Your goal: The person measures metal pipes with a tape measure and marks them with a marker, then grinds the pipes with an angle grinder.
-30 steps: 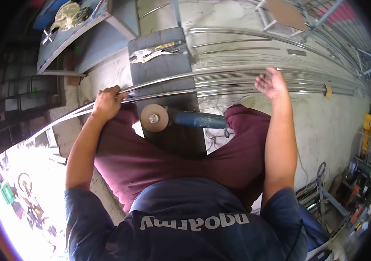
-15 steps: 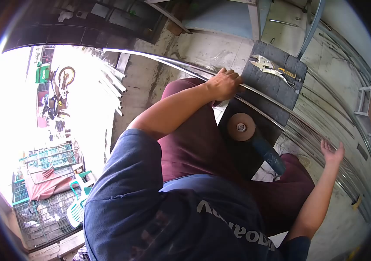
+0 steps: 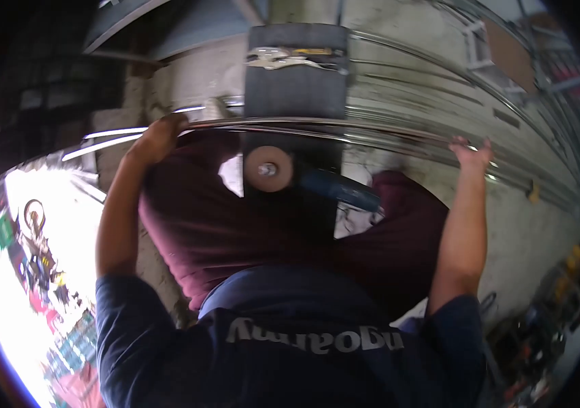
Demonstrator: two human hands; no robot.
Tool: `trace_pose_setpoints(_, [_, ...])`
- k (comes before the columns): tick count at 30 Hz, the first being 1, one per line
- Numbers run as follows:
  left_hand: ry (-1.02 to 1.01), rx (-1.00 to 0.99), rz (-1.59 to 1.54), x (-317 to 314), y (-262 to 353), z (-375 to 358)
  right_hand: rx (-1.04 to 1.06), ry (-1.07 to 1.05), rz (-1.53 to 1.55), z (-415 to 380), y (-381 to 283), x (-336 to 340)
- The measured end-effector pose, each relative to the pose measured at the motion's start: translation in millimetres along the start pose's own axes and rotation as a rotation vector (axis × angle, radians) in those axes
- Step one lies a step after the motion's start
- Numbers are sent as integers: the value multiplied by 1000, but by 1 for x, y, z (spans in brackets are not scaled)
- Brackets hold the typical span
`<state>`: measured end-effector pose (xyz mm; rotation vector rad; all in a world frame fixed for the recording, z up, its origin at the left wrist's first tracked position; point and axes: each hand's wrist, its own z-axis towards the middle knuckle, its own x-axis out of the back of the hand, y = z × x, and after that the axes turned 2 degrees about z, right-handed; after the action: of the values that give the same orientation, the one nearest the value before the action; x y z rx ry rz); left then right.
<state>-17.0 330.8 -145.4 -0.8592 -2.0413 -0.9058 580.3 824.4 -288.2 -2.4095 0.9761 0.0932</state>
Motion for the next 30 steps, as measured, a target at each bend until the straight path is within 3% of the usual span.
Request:
trace_pose_setpoints(4, [172, -176, 223, -6, 17, -14, 42, -15, 80, -40, 2, -12])
trace_pose_setpoints(7, [191, -163, 199, -5, 9, -17, 24, 54, 160, -40, -1, -15])
trace_pose_setpoints(16, [172, -73, 310, -3, 13, -16, 23, -51, 156, -69, -5, -21])
trace_pose_setpoints(17, [121, -57, 323, -4, 15, -12, 23, -81, 164, -60, -5, -15])
trace_pose_setpoints(19, [217, -102, 288, -21, -10, 3, 8, -145, 170, -25, -10, 2])
trace_pose_setpoints(21, [78, 19, 345, -21, -14, 16, -70, -29, 161, -38, -18, -3])
trace_pose_setpoints(22, [189, -114, 337, -39, -48, 19, -107, -189, 234, -50, -22, 5])
trace_pose_setpoints(23, [128, -122, 387, -40, -45, 21, -107, -156, 260, -64, -22, 0])
trace_pose_setpoints(24, [193, -118, 318, -49, -49, 25, -119, -171, 242, -45, -31, 10])
trace_pose_setpoints(26, [8, 83, 286, -27, 7, 17, -64, -91, 246, -44, -32, 2])
trace_pose_setpoints(28, [61, 31, 363, -39, 6, 16, 35, 20, 237, -62, -25, -13])
trace_pose_setpoints(30, [-45, 67, 372, -36, 4, 20, 9, 38, 233, -50, -21, -16])
